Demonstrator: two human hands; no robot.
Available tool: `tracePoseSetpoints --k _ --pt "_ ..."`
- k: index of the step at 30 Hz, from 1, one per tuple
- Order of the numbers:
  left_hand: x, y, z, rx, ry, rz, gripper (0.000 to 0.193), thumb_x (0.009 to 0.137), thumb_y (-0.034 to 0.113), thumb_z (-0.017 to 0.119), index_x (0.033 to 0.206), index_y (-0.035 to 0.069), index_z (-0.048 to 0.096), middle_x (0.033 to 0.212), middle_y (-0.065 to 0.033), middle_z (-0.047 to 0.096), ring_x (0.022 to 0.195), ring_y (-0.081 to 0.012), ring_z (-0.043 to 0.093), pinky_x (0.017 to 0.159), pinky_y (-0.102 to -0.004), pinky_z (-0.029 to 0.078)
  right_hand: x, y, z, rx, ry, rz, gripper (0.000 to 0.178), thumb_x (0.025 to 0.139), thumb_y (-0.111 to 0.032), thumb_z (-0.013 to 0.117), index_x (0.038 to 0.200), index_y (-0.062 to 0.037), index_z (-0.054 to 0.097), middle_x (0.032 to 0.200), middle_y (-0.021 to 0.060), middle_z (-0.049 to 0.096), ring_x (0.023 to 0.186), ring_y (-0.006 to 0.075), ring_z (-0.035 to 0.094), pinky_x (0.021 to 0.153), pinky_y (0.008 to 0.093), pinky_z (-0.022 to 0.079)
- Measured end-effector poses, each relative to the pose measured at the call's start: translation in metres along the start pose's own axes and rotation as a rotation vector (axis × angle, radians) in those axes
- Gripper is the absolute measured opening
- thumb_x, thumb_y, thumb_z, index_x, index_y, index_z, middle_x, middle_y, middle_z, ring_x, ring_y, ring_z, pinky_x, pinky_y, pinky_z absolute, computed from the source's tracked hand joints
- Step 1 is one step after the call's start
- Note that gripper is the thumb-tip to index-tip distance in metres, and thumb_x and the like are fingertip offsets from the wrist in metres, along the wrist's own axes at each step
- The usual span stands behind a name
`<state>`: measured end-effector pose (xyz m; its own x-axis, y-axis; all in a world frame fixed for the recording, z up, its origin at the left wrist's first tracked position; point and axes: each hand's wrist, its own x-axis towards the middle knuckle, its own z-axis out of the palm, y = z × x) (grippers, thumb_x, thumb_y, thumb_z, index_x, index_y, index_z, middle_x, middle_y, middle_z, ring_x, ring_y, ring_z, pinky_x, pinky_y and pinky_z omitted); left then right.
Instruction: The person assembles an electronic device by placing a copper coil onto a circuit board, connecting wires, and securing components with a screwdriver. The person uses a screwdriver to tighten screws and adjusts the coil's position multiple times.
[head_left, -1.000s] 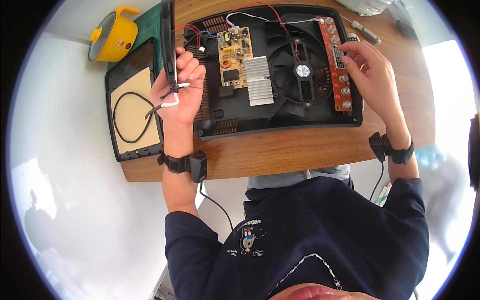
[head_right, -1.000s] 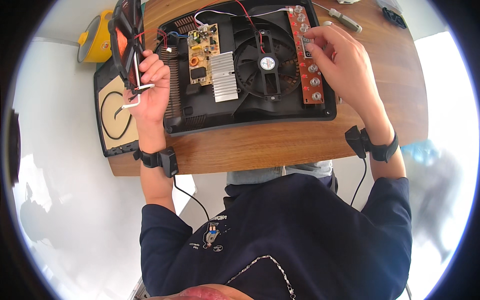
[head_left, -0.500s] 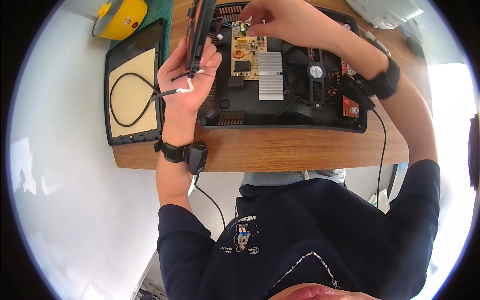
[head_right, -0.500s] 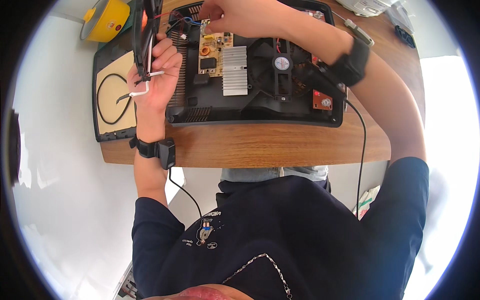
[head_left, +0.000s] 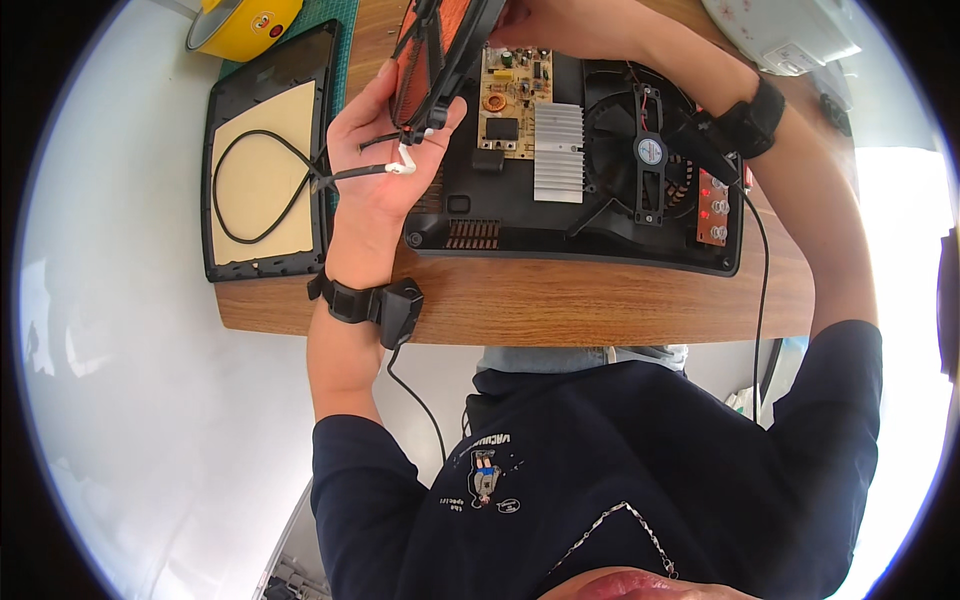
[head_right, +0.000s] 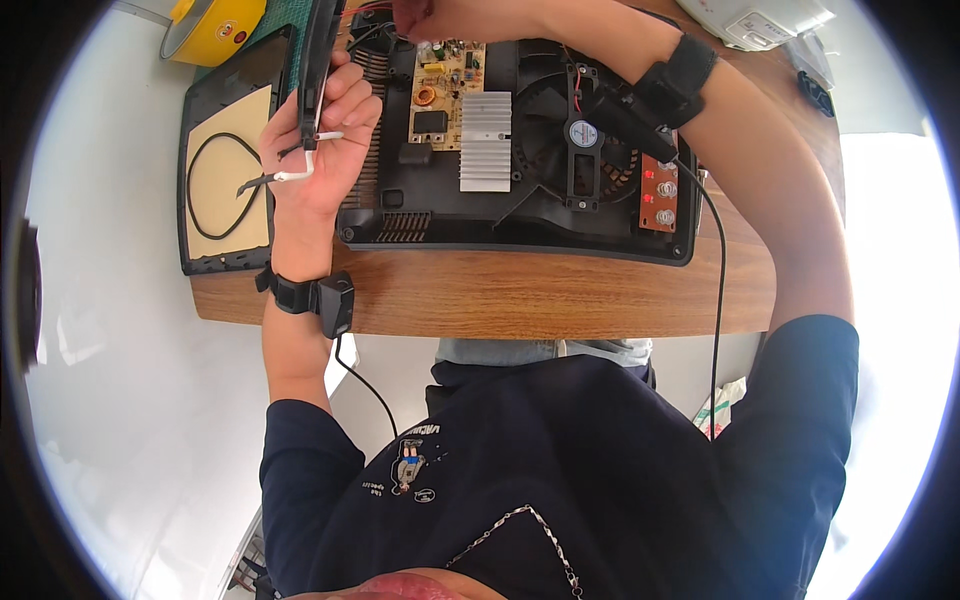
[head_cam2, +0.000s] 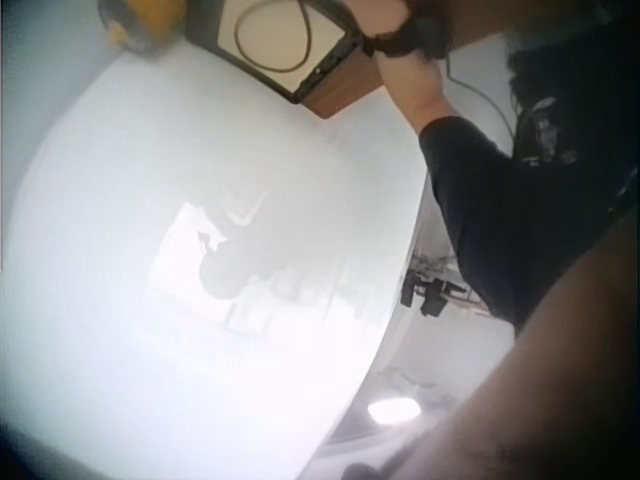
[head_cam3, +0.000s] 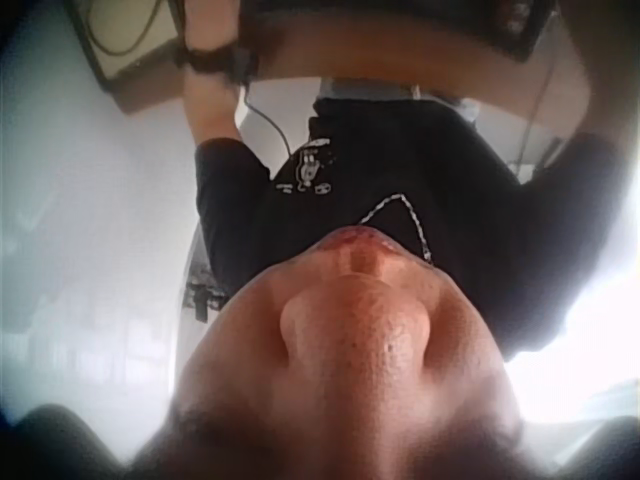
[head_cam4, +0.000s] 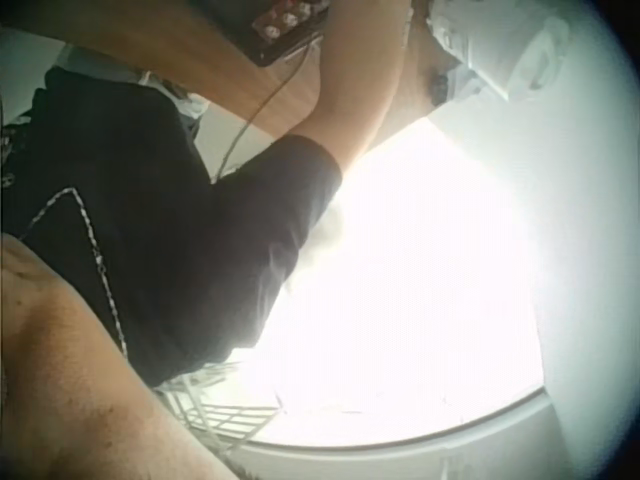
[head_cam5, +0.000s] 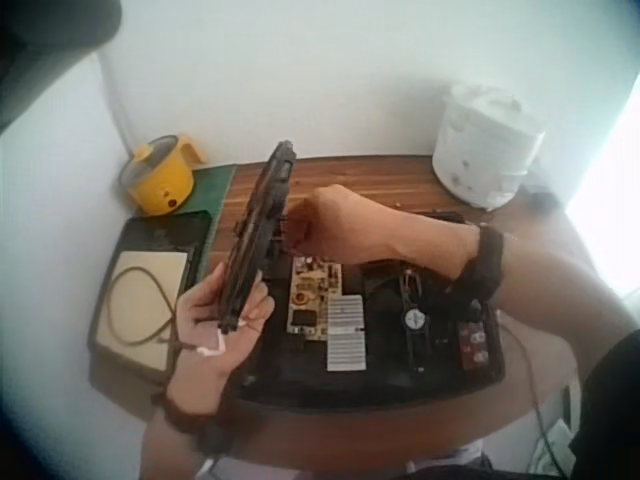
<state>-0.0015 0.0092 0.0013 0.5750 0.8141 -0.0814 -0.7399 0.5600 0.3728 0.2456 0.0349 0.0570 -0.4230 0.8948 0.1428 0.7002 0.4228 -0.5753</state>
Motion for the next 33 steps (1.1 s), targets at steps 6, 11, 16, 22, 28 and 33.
tracePoseSetpoints --k 6,11,16,22,28,33 --pt "0.005 -0.002 0.003 0.003 -0.030 -0.028 0.030 0.104 0.010 0.049 0.123 -0.013 0.050 0.095 -0.0104 0.051 0.078 -0.0173 0.048 0.076 -0.0325 0.041 -0.004 0.018 -0.008 -0.078 0.116 -0.098 0.012 0.083 -0.010 0.077 0.092 -0.0017 0.077 0.085 0.0188 0.075 0.079 0.0351 0.073 0.072 0.0417 0.058" --pt "0.007 -0.001 0.002 -0.055 -0.021 -0.065 0.028 0.106 0.011 0.048 0.120 -0.013 0.051 0.095 -0.0116 0.051 0.080 -0.0187 0.047 0.078 -0.0344 0.042 -0.007 0.017 0.003 -0.057 0.245 0.024 0.015 0.083 -0.011 0.079 0.091 0.0004 0.074 0.087 0.0184 0.075 0.080 0.0335 0.073 0.073 0.0417 0.057" --pt "0.007 -0.002 0.002 -0.064 -0.039 -0.064 0.029 0.107 0.011 0.047 0.121 -0.014 0.051 0.096 -0.0130 0.051 0.083 -0.0194 0.047 0.078 -0.0353 0.042 -0.013 0.014 0.009 0.022 0.226 0.155 0.017 0.085 -0.011 0.079 0.093 0.0017 0.073 0.090 0.0191 0.075 0.082 0.0310 0.073 0.075 0.0410 0.057" --pt "0.007 -0.002 -0.002 -0.042 -0.020 -0.060 0.033 0.108 0.011 0.045 0.128 -0.014 0.049 0.100 -0.0161 0.053 0.087 -0.0217 0.048 0.079 -0.0356 0.042 -0.015 0.022 0.007 -0.083 0.208 0.126 0.019 0.081 -0.012 0.081 0.092 0.0014 0.072 0.084 0.0208 0.073 0.078 0.0358 0.072 0.071 0.0428 0.056" --pt "0.004 0.003 -0.012 -0.040 -0.086 -0.081 0.030 0.106 0.009 0.042 0.121 -0.017 0.048 0.105 -0.0205 0.053 0.091 -0.0248 0.050 0.083 -0.0391 0.043 -0.011 0.030 0.019 -0.139 0.247 0.136 0.021 0.078 -0.011 0.082 0.090 0.0007 0.069 0.084 0.0219 0.072 0.080 0.0403 0.070 0.070 0.0452 0.056" --pt "0.014 0.000 -0.013 -0.051 -0.144 -0.140 0.030 0.107 0.008 0.042 0.122 -0.016 0.051 0.107 -0.0221 0.055 0.092 -0.0269 0.051 0.084 -0.0403 0.044 -0.023 0.038 0.022 -0.182 0.384 -0.034 0.024 0.078 -0.009 0.082 0.098 -0.0012 0.071 0.094 0.0222 0.072 0.090 0.0425 0.069 0.077 0.0466 0.057"
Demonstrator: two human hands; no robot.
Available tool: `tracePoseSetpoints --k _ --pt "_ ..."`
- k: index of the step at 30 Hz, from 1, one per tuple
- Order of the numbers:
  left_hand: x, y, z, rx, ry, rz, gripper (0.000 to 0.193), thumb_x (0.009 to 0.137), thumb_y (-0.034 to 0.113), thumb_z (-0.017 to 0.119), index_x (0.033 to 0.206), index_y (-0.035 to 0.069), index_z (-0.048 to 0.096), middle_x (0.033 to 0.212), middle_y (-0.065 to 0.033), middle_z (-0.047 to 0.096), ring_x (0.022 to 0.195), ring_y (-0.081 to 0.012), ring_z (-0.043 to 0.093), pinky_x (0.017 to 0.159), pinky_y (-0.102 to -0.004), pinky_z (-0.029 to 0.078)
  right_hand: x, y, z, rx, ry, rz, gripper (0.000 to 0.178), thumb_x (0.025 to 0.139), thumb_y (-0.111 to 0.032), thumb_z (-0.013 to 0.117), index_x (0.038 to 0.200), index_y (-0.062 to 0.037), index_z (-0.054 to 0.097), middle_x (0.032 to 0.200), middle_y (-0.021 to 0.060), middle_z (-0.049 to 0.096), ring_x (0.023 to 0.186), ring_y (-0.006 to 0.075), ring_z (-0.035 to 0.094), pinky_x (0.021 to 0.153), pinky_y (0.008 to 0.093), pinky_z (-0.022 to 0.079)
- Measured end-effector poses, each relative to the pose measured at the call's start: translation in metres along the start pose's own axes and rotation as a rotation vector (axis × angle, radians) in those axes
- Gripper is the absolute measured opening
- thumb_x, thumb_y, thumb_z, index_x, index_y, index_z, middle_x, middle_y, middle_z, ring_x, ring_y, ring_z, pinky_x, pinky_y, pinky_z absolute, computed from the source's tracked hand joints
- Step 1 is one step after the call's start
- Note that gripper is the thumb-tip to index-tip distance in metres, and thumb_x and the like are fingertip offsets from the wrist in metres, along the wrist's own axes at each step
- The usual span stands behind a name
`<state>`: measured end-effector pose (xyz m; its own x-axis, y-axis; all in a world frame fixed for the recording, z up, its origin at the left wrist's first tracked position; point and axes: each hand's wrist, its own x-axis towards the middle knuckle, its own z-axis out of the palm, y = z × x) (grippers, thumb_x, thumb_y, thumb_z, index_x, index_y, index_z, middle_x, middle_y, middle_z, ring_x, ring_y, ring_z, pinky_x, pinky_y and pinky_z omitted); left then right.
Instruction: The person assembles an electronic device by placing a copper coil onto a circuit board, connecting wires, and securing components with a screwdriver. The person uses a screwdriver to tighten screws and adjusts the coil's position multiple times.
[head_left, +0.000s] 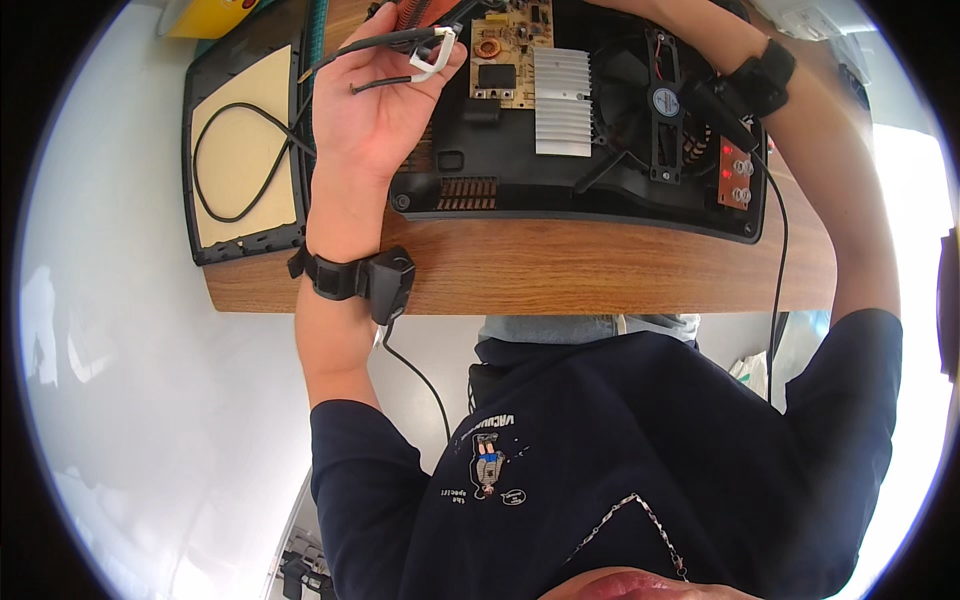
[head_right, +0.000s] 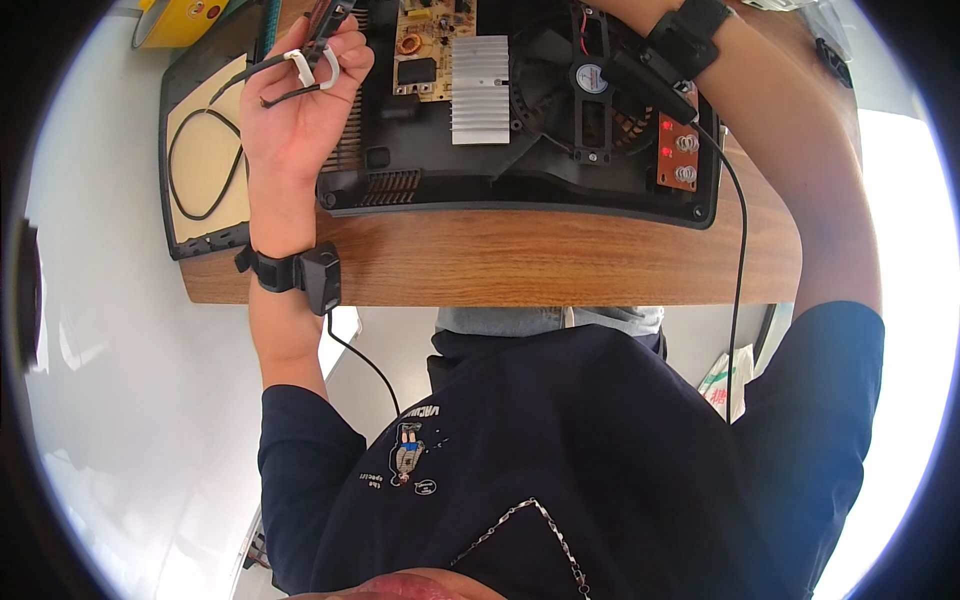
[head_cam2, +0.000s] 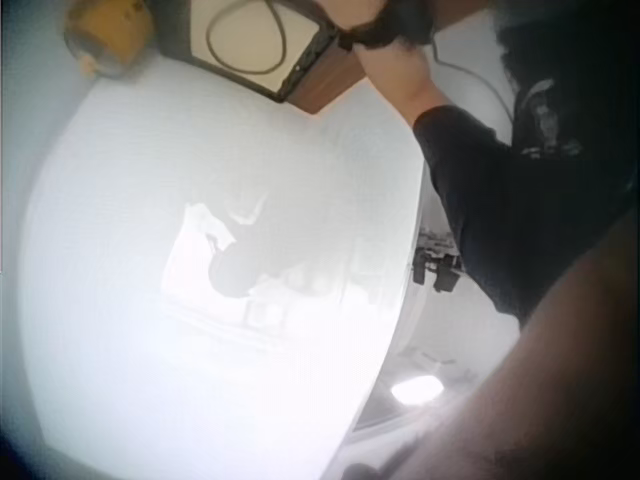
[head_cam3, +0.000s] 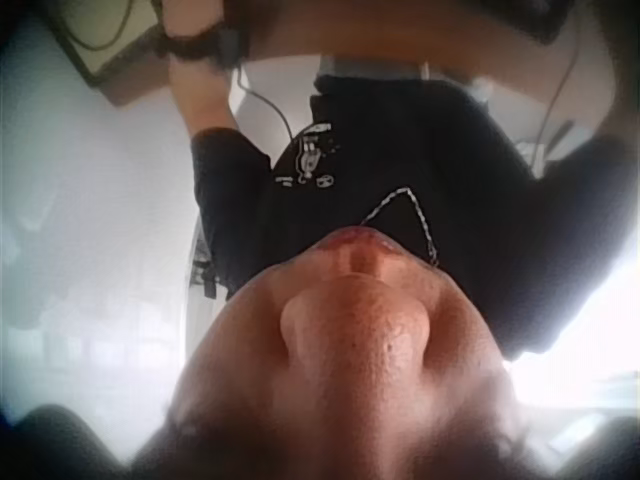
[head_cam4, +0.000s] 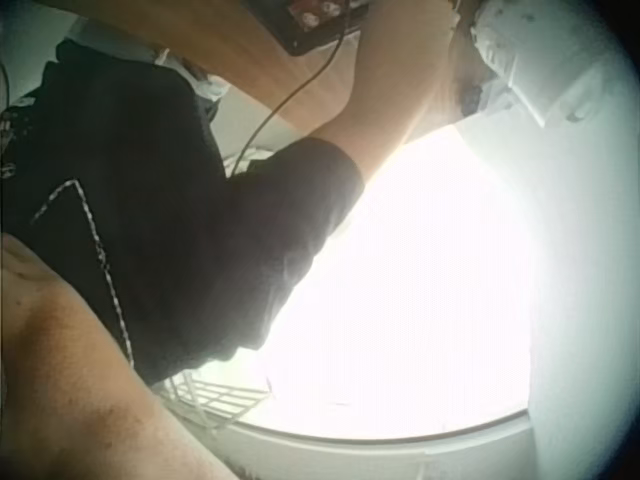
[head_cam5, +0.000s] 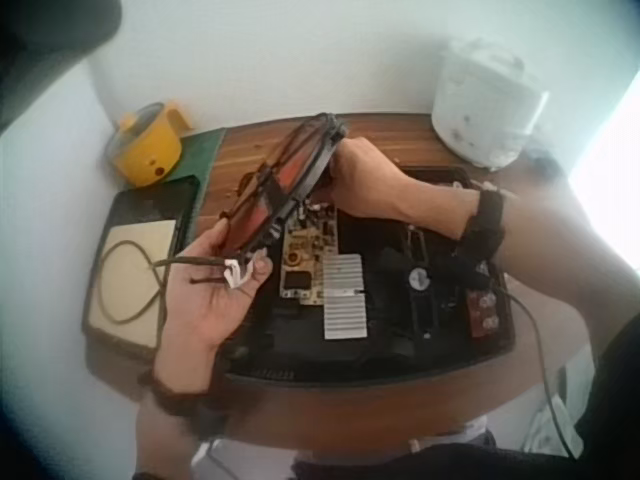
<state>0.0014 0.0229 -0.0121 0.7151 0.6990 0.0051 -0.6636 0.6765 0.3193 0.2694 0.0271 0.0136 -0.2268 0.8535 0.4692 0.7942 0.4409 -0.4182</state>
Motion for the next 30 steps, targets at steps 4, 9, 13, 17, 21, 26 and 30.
tracePoseSetpoints --k 4,9,13,17,21,26,30 --pt "-0.001 0.001 -0.003 -0.025 -0.067 -0.025 0.031 0.107 0.008 0.043 0.125 -0.015 0.053 0.108 -0.0231 0.056 0.093 -0.0275 0.051 0.084 -0.0405 0.044 0.005 0.013 0.006 -0.038 -0.083 -0.044 0.027 0.078 -0.007 0.081 0.102 -0.0019 0.071 0.101 0.0215 0.072 0.097 0.0422 0.068 0.083 0.0467 0.057" --pt "-0.001 0.000 -0.002 0.016 -0.025 0.002 0.033 0.107 0.008 0.043 0.127 -0.015 0.052 0.106 -0.0222 0.055 0.092 -0.0276 0.049 0.084 -0.0407 0.044 0.003 0.023 0.011 0.038 0.032 -0.180 0.030 0.080 -0.009 0.080 0.107 -0.0032 0.070 0.110 0.0197 0.070 0.106 0.0415 0.065 0.090 0.0470 0.055" --pt "-0.001 0.002 -0.004 0.048 -0.036 0.003 0.033 0.106 0.009 0.043 0.127 -0.015 0.052 0.104 -0.0217 0.055 0.093 -0.0273 0.049 0.084 -0.0406 0.044 0.004 0.021 0.012 -0.087 -0.055 -0.125 0.030 0.080 -0.010 0.080 0.108 -0.0036 0.070 0.110 0.0193 0.070 0.108 0.0413 0.064 0.092 0.0465 0.054" --pt "0.000 0.000 -0.002 0.013 -0.042 0.000 0.032 0.106 0.009 0.043 0.125 -0.015 0.051 0.104 -0.0218 0.055 0.092 -0.0271 0.049 0.084 -0.0402 0.044 0.003 0.022 0.013 -0.063 -0.018 -0.127 0.028 0.081 -0.011 0.079 0.106 -0.0038 0.070 0.110 0.0194 0.070 0.106 0.0415 0.065 0.091 0.0471 0.054" --pt "-0.001 0.001 -0.001 0.035 -0.032 -0.009 0.030 0.106 0.009 0.044 0.123 -0.014 0.053 0.105 -0.0221 0.057 0.093 -0.0273 0.050 0.084 -0.0402 0.044 0.001 0.020 0.010 0.020 -0.095 0.002 0.030 0.080 -0.012 0.080 0.107 -0.0045 0.070 0.110 0.0202 0.070 0.104 0.0423 0.065 0.089 0.0483 0.055" --pt "-0.002 0.002 -0.003 0.055 -0.017 -0.009 0.028 0.107 0.010 0.044 0.121 -0.012 0.055 0.108 -0.0221 0.061 0.093 -0.0279 0.051 0.084 -0.0408 0.044 -0.001 0.025 0.015 -0.035 0.017 -0.089 0.033 0.080 -0.012 0.080 0.110 -0.0056 0.070 0.110 0.0203 0.070 0.105 0.0428 0.065 0.090 0.0484 0.055" --pt "-0.001 0.000 0.000 0.063 -0.039 -0.008 0.028 0.107 0.010 0.044 0.121 -0.011 0.056 0.109 -0.0207 0.061 0.093 -0.0285 0.051 0.085 -0.0413 0.044 -0.001 0.027 0.015 -0.087 0.000 -0.087 0.034 0.080 -0.013 0.080 0.112 -0.0062 0.069 0.113 0.0199 0.069 0.108 0.0423 0.064 0.092 0.0482 0.054"
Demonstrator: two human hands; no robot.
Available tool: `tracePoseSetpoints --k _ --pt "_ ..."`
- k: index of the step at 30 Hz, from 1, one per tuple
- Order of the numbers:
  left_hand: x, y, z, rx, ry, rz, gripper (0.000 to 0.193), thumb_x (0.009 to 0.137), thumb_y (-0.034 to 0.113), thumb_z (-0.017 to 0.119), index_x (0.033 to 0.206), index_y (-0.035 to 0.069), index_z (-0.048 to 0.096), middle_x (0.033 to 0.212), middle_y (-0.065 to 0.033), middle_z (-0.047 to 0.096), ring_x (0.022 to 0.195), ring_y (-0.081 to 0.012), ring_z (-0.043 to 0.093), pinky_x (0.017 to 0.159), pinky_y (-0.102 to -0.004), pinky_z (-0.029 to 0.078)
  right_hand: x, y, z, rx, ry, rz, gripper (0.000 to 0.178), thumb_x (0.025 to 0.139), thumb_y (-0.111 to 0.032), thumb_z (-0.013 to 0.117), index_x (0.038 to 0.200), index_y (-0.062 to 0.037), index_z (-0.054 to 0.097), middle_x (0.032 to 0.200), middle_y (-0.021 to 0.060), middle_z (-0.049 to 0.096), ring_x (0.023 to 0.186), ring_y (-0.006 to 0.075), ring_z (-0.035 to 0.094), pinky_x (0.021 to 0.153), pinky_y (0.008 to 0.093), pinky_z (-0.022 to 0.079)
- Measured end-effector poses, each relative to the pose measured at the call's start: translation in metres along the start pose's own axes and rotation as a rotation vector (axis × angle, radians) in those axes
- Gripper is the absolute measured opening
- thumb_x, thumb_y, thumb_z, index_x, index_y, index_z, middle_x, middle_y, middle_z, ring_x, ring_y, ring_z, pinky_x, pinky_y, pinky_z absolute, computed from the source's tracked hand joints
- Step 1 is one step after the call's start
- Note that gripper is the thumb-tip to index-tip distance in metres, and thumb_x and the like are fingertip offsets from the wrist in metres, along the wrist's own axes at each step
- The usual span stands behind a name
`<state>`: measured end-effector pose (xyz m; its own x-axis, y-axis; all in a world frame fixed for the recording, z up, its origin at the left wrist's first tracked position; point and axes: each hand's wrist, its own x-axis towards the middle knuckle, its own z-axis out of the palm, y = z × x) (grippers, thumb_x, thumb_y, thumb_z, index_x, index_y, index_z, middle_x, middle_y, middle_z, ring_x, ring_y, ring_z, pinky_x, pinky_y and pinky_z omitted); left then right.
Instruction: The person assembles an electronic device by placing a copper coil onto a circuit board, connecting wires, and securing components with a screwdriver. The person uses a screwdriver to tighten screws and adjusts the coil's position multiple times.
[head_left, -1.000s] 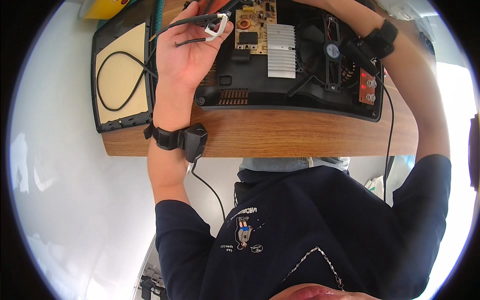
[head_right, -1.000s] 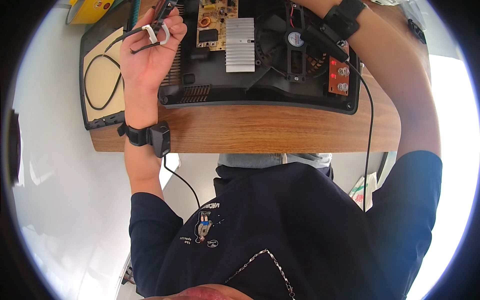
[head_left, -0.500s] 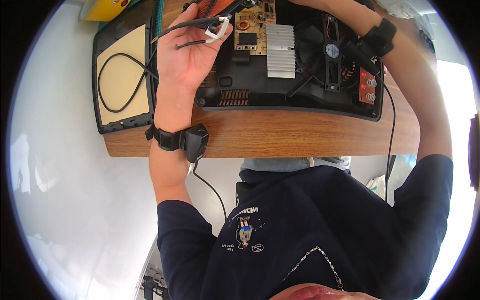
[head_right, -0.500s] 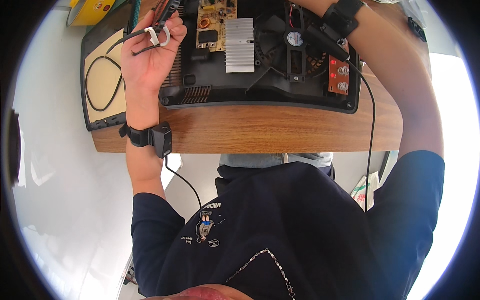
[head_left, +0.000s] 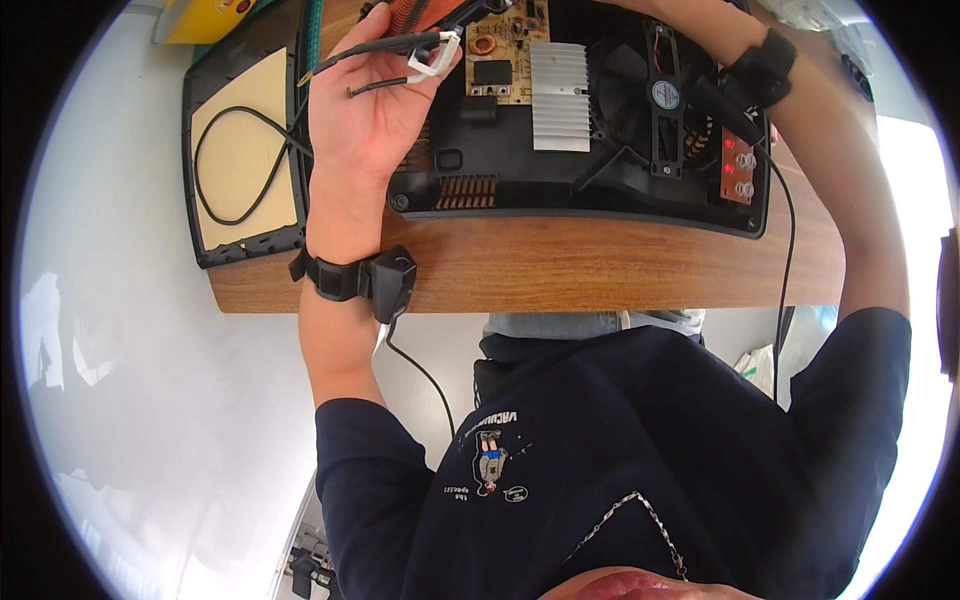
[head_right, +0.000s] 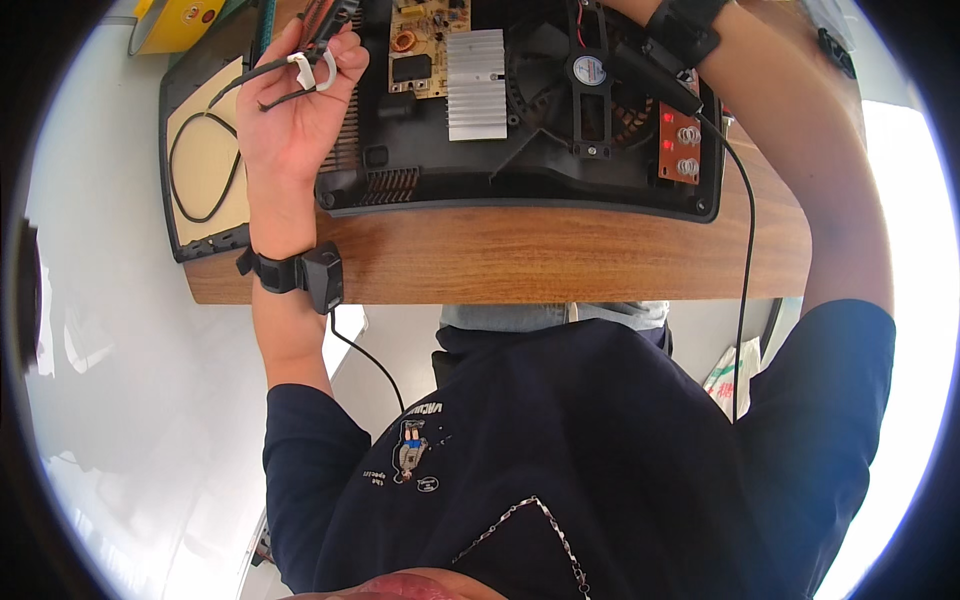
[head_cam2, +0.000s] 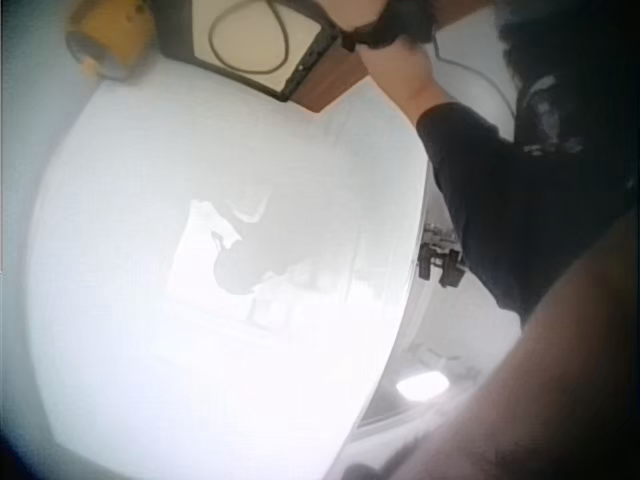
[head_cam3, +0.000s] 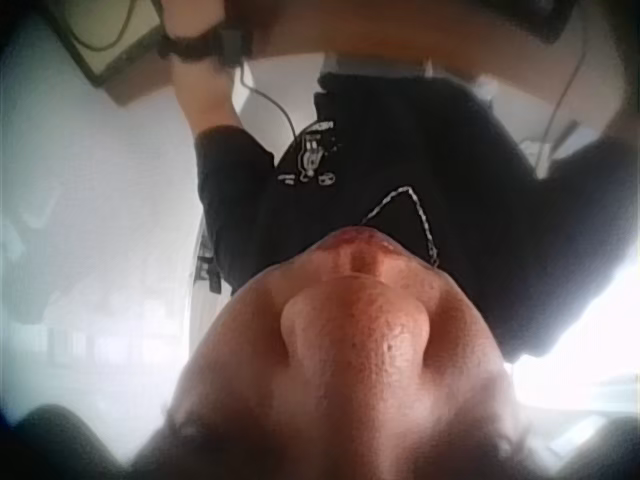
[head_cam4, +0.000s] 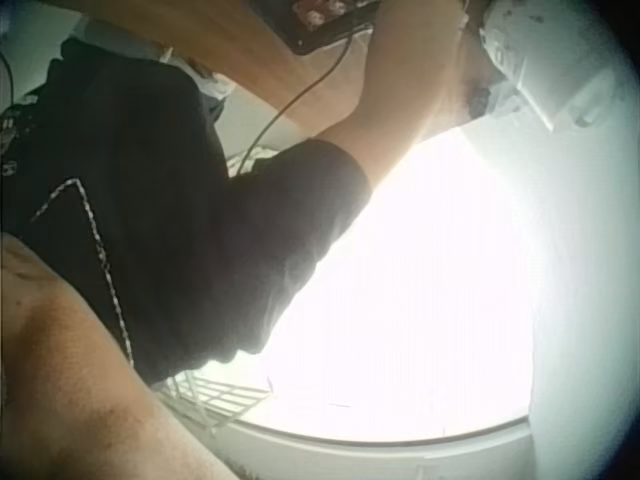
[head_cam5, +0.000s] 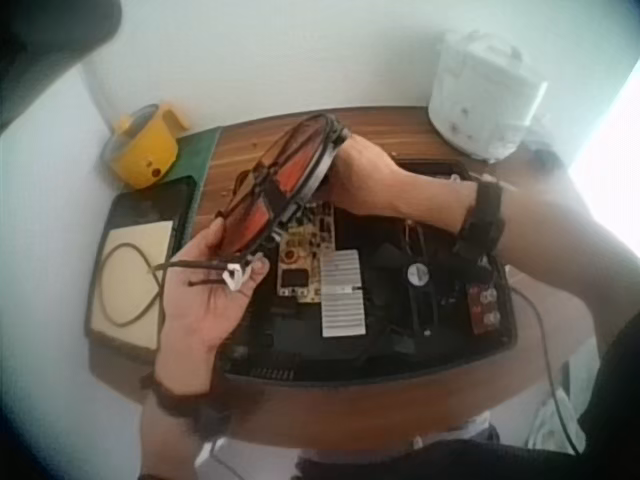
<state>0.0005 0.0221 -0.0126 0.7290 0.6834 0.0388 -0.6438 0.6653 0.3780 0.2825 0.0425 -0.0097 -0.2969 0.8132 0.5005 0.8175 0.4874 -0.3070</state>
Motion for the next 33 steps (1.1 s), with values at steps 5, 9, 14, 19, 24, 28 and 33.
tracePoseSetpoints --k 5,9,14,19,24,28,33 --pt "0.000 0.001 0.000 0.021 0.000 -0.002 0.028 0.107 0.011 0.044 0.122 -0.010 0.056 0.110 -0.0201 0.061 0.093 -0.0286 0.051 0.085 -0.0415 0.044 -0.001 0.005 0.004 -0.043 0.068 -0.094 0.039 0.080 -0.013 0.081 0.116 -0.0065 0.067 0.120 0.0196 0.066 0.114 0.0422 0.061 0.097 0.0479 0.053" --pt "0.000 0.002 -0.002 0.031 -0.007 -0.001 0.028 0.107 0.011 0.044 0.122 -0.010 0.056 0.110 -0.0200 0.061 0.093 -0.0285 0.052 0.085 -0.0412 0.044 0.001 0.004 0.002 0.016 0.087 -0.149 0.040 0.080 -0.010 0.081 0.117 -0.0054 0.066 0.122 0.0197 0.065 0.116 0.0423 0.060 0.098 0.0481 0.052" --pt "0.000 0.003 -0.003 0.052 -0.004 0.004 0.028 0.107 0.011 0.044 0.122 -0.010 0.057 0.110 -0.0197 0.062 0.094 -0.0282 0.052 0.085 -0.0412 0.044 0.001 0.006 0.003 0.051 0.098 -0.163 0.038 0.080 -0.008 0.080 0.115 -0.0045 0.067 0.121 0.0195 0.065 0.116 0.0421 0.060 0.099 0.0479 0.051" --pt "-0.003 -0.005 0.008 0.096 0.126 0.067 0.029 0.107 0.015 0.047 0.123 -0.005 0.061 0.119 -0.0198 0.068 0.095 -0.0314 0.065 0.083 -0.0455 0.054 0.002 0.006 0.002 0.024 0.039 -0.125 0.038 0.079 -0.009 0.081 0.114 -0.0042 0.067 0.122 0.0188 0.065 0.117 0.0417 0.060 0.101 0.0477 0.050" --pt "-0.004 -0.005 0.011 0.111 0.198 0.081 0.029 0.107 0.016 0.048 0.123 -0.003 0.063 0.123 -0.0191 0.072 0.096 -0.0332 0.072 0.081 -0.0474 0.060 0.001 0.008 0.005 0.037 0.096 -0.197 0.040 0.078 -0.010 0.082 0.115 -0.0046 0.068 0.122 0.0187 0.065 0.117 0.0411 0.060 0.102 0.0477 0.049" --pt "-0.003 -0.006 0.010 0.124 0.200 0.094 0.029 0.107 0.016 0.048 0.123 -0.003 0.063 0.123 -0.0192 0.072 0.095 -0.0335 0.072 0.081 -0.0471 0.060 0.000 0.011 0.009 0.025 0.105 -0.190 0.041 0.077 -0.010 0.083 0.114 -0.0046 0.068 0.121 0.0184 0.066 0.115 0.0415 0.060 0.101 0.0479 0.050" --pt "-0.003 -0.007 0.012 0.118 0.206 0.094 0.028 0.107 0.016 0.049 0.121 -0.003 0.064 0.122 -0.0192 0.072 0.094 -0.0338 0.072 0.081 -0.0466 0.060 0.003 0.008 -0.001 0.131 0.106 -0.220 0.039 0.077 -0.010 0.084 0.112 -0.0039 0.069 0.119 0.0185 0.067 0.113 0.0417 0.061 0.096 0.0476 0.052"
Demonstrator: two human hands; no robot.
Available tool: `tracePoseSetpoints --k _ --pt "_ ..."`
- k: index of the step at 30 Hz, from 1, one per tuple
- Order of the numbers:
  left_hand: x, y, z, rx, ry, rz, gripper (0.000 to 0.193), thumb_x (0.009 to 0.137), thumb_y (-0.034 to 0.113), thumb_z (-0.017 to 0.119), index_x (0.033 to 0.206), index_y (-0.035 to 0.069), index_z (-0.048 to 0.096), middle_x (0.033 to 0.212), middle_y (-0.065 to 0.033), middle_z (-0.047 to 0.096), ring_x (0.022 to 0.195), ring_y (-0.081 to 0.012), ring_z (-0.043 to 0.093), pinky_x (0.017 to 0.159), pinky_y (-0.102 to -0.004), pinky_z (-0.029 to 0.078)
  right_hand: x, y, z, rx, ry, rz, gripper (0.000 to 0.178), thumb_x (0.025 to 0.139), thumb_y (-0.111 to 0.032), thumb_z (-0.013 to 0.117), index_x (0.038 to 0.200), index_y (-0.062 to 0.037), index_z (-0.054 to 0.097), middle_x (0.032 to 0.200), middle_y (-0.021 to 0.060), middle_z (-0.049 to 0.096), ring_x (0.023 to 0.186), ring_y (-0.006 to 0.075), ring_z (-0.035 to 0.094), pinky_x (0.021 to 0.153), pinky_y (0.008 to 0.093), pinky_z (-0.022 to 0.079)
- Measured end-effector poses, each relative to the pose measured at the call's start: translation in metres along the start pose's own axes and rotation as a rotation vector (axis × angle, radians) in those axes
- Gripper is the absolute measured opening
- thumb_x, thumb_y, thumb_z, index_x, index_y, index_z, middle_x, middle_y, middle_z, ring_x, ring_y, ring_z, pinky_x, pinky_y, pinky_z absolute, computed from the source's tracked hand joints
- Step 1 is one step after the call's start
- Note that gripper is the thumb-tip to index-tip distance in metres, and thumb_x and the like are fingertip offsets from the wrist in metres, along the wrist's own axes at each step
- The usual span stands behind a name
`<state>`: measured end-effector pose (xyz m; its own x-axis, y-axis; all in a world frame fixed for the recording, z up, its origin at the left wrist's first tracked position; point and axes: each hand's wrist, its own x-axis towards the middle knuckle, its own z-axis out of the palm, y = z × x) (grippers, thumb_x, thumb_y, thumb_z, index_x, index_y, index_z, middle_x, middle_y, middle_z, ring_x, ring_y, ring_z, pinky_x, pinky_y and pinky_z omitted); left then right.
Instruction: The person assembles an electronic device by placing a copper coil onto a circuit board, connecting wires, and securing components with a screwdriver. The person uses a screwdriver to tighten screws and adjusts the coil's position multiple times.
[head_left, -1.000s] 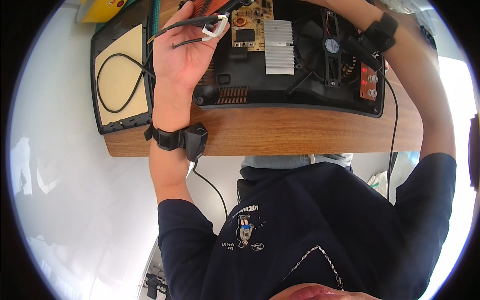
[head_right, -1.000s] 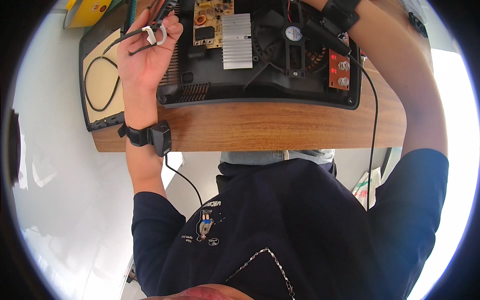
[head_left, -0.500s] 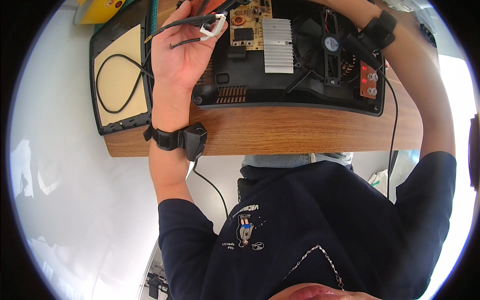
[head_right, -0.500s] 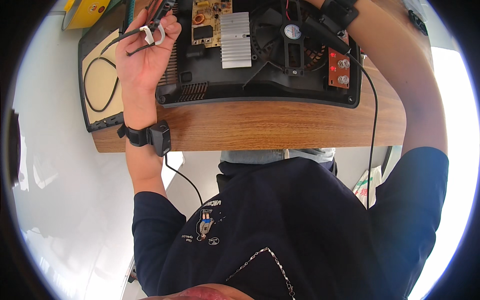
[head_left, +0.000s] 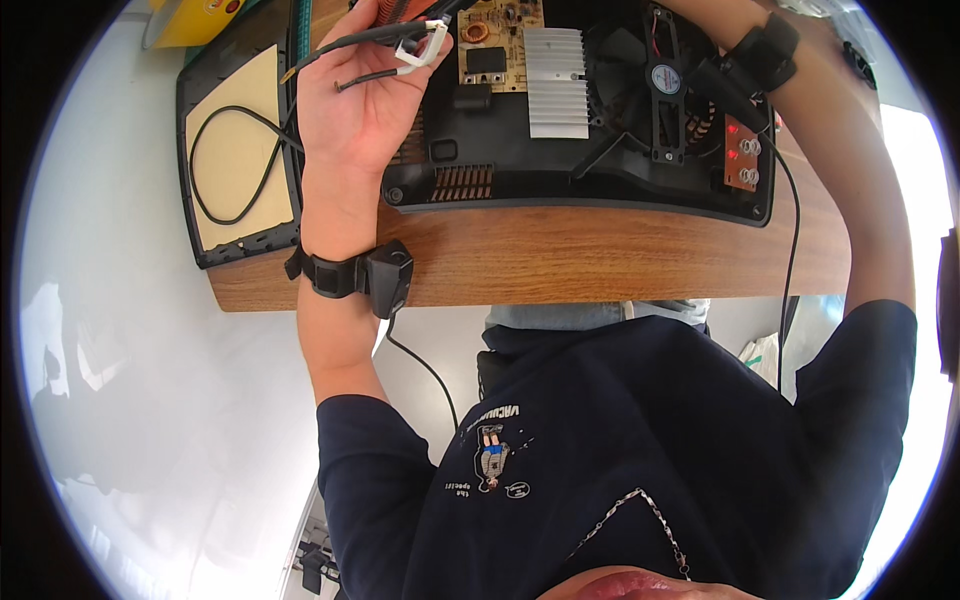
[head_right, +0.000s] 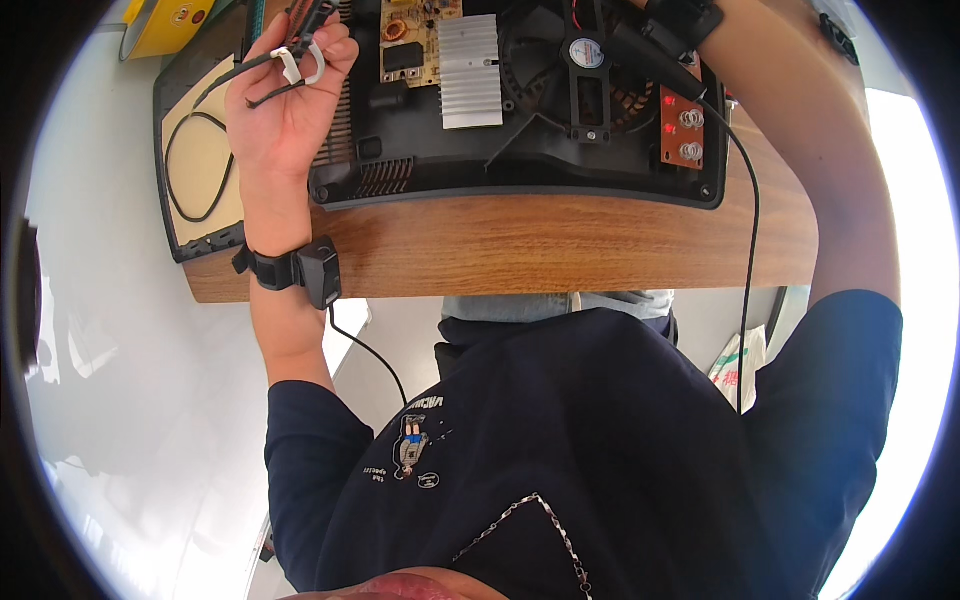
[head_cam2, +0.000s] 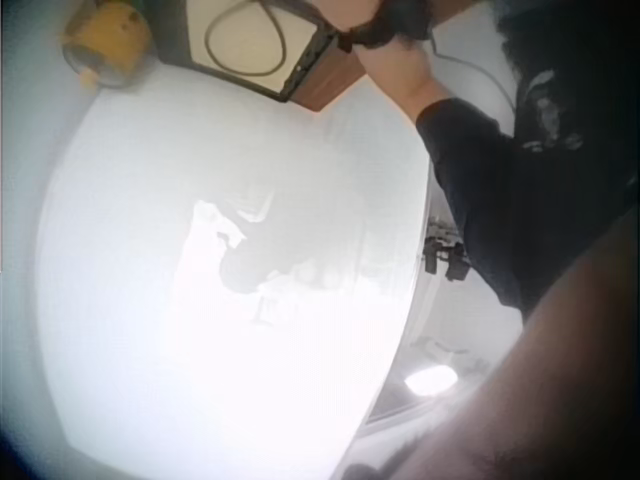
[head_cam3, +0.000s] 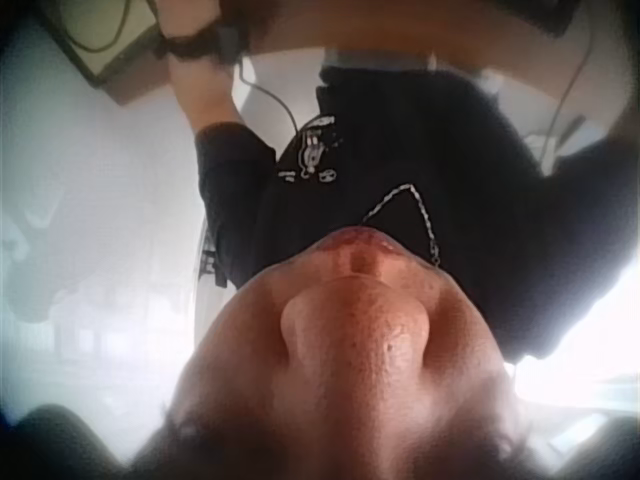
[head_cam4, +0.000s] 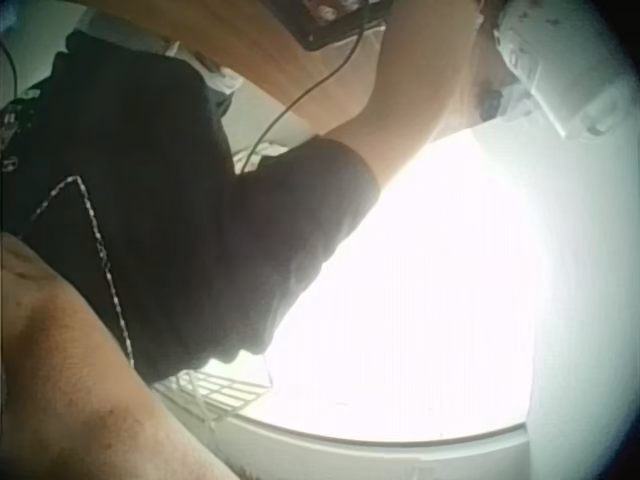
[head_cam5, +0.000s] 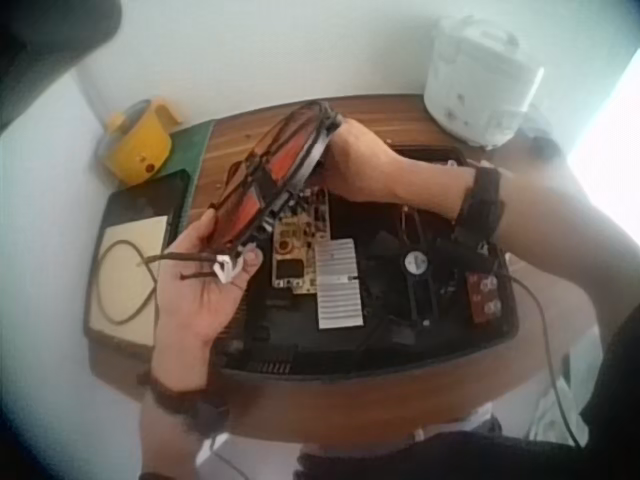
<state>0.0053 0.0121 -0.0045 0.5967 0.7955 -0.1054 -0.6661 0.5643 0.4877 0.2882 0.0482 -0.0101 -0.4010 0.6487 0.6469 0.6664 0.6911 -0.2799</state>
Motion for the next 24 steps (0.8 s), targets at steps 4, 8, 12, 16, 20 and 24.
tracePoseSetpoints --k 4,8,12,16,20,24 --pt "0.000 0.001 -0.002 -0.008 -0.007 -0.003 0.027 0.107 0.016 0.049 0.118 -0.003 0.064 0.119 -0.0196 0.072 0.091 -0.0347 0.072 0.079 -0.0462 0.059 0.003 -0.010 -0.005 -0.037 -0.105 0.152 0.037 0.077 -0.010 0.084 0.111 -0.0027 0.068 0.113 0.0207 0.068 0.107 0.0432 0.064 0.090 0.0480 0.054" --pt "0.000 0.001 0.000 -0.056 0.010 -0.021 0.025 0.106 0.015 0.051 0.116 -0.003 0.065 0.115 -0.0207 0.073 0.086 -0.0371 0.072 0.077 -0.0460 0.059 0.001 -0.010 -0.002 -0.105 -0.091 0.150 0.036 0.078 -0.010 0.083 0.109 -0.0009 0.068 0.105 0.0225 0.070 0.101 0.0449 0.065 0.085 0.0491 0.056" --pt "-0.002 0.002 -0.002 -0.050 0.041 0.000 0.024 0.106 0.014 0.051 0.113 -0.003 0.066 0.110 -0.0217 0.074 0.084 -0.0397 0.072 0.076 -0.0463 0.059 0.005 -0.017 -0.004 -0.090 -0.165 0.286 0.034 0.079 -0.011 0.083 0.106 0.0004 0.068 0.102 0.0229 0.071 0.099 0.0443 0.067 0.084 0.0494 0.056" --pt "0.000 0.001 -0.001 -0.052 0.035 -0.008 0.023 0.106 0.014 0.052 0.110 -0.002 0.067 0.107 -0.0221 0.075 0.085 -0.0409 0.072 0.076 -0.0465 0.060 0.007 -0.020 -0.010 -0.095 -0.229 0.392 0.030 0.079 -0.012 0.082 0.102 0.0017 0.068 0.097 0.0237 0.071 0.095 0.0434 0.068 0.081 0.0487 0.057" --pt "-0.001 0.002 -0.001 -0.062 0.073 -0.003 0.022 0.105 0.014 0.053 0.109 -0.002 0.067 0.107 -0.0220 0.075 0.086 -0.0411 0.073 0.076 -0.0464 0.060 0.011 -0.022 -0.011 -0.078 -0.291 0.446 0.025 0.079 -0.010 0.081 0.097 0.0026 0.068 0.091 0.0235 0.070 0.091 0.0427 0.069 0.078 0.0481 0.057" --pt "0.000 0.001 -0.001 -0.019 0.028 0.009 0.021 0.105 0.014 0.054 0.110 -0.002 0.067 0.108 -0.0204 0.075 0.087 -0.0393 0.073 0.077 -0.0457 0.060 0.008 -0.014 -0.007 -0.105 -0.218 0.282 0.022 0.078 -0.009 0.080 0.095 0.0005 0.069 0.091 0.0212 0.070 0.089 0.0413 0.068 0.077 0.0482 0.056"
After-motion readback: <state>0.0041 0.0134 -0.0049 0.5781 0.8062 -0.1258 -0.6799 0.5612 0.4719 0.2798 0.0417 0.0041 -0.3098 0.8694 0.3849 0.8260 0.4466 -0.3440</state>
